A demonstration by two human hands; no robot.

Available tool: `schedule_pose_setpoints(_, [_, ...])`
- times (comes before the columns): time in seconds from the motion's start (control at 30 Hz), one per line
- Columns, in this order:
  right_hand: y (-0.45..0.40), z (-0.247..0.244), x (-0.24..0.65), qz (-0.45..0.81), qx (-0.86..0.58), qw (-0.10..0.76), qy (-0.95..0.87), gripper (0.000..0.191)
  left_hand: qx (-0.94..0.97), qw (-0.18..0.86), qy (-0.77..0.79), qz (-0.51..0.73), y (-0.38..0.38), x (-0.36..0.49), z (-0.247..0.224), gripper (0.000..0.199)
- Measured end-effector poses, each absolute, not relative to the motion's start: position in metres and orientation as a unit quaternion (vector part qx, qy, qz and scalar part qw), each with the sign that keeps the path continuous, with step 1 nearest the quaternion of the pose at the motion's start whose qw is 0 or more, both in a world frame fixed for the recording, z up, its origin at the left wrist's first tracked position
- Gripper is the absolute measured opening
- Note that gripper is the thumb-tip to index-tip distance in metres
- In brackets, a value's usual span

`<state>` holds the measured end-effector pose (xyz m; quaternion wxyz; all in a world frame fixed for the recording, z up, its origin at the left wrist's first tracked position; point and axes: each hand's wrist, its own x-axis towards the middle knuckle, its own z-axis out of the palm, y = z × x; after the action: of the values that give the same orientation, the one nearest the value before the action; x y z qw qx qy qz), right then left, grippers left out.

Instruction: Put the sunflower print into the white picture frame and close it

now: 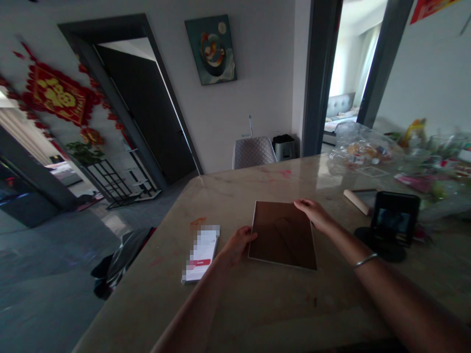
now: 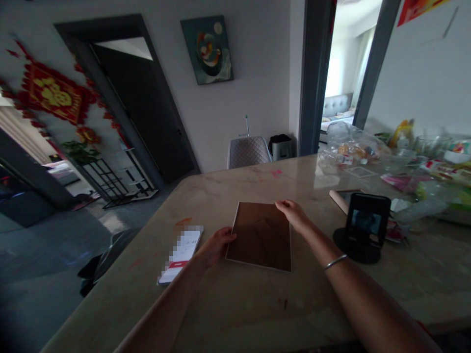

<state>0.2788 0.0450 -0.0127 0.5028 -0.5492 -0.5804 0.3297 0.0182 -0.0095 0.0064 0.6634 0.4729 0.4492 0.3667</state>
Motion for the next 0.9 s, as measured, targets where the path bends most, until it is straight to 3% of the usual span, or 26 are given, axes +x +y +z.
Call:
schedule_pose_setpoints(0.27, [0.044,-0.017,0.272,0.352,-0.564,0.49,-0.563,0.03,0.468,0.642,0.463,0.392,-0.007,0.021,-0.002,0.027])
schedule_pose_setpoints(0.53, [0.033,-0.018,0.255,0.503,-0.475,0.451,-0.564,0.038,0.467,0.538,0.501,0.492,0.003,0.014,-0.011,0.026])
schedule_pose_setpoints(0.77, [0.036,-0.021,0.253,0.481,-0.518,0.433,-0.559,0.024,0.515,0.523,0.49,0.469,0.01,0.012,-0.017,0.032])
schedule_pose_setpoints(0.9, [0.036,-0.019,0.255,0.422,-0.537,0.418,-0.599,0.023,0.561,0.45,0.506,0.475,0.012,0.015,-0.017,0.04])
